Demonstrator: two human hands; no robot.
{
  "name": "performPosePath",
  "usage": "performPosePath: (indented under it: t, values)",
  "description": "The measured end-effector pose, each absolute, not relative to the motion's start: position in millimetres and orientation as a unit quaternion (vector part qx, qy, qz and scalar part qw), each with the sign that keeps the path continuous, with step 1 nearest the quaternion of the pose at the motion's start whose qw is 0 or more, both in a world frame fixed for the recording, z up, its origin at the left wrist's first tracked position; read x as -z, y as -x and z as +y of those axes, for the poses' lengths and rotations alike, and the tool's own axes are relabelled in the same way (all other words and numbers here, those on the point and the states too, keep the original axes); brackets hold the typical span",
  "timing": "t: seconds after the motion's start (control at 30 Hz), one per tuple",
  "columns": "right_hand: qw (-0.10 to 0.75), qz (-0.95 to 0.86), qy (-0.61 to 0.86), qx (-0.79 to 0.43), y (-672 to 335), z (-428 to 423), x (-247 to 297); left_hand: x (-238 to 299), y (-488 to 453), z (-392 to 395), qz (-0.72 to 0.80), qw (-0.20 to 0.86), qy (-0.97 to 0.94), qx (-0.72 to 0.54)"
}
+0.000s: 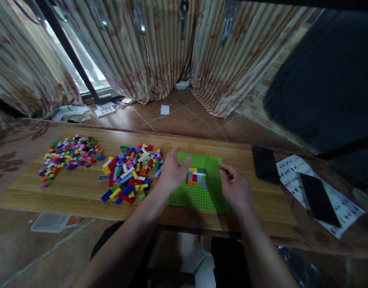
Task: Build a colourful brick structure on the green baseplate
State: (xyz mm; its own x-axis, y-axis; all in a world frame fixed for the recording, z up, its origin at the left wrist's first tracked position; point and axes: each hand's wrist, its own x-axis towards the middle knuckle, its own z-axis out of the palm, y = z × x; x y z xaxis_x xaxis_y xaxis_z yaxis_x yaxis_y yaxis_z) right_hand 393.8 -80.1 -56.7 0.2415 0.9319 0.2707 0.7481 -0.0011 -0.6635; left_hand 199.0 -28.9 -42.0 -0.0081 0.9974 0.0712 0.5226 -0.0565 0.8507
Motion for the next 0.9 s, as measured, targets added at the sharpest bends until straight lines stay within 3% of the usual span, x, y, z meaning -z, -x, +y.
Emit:
performPosePath:
  t: [0.23,0.57,0.9]
  values:
    - [0.361,-0.645,0.669,-0.078,-371.2,-65.5,59.8,48.6,-181.2,-10.2,0.595,0.364,-0.531,-0.482]
    - [0.110,-0.730,0.671,-0.070,-299.3,-25.5,71.5,32.3,-167.0,-5.0,0.576,0.399,-0.460,-0.545]
    - [0.050,-0.723,0.685,-0.077,-296.8,-23.6,75.3,1.1,-154.0,-28.4,0.555,0.425,-0.462,-0.545]
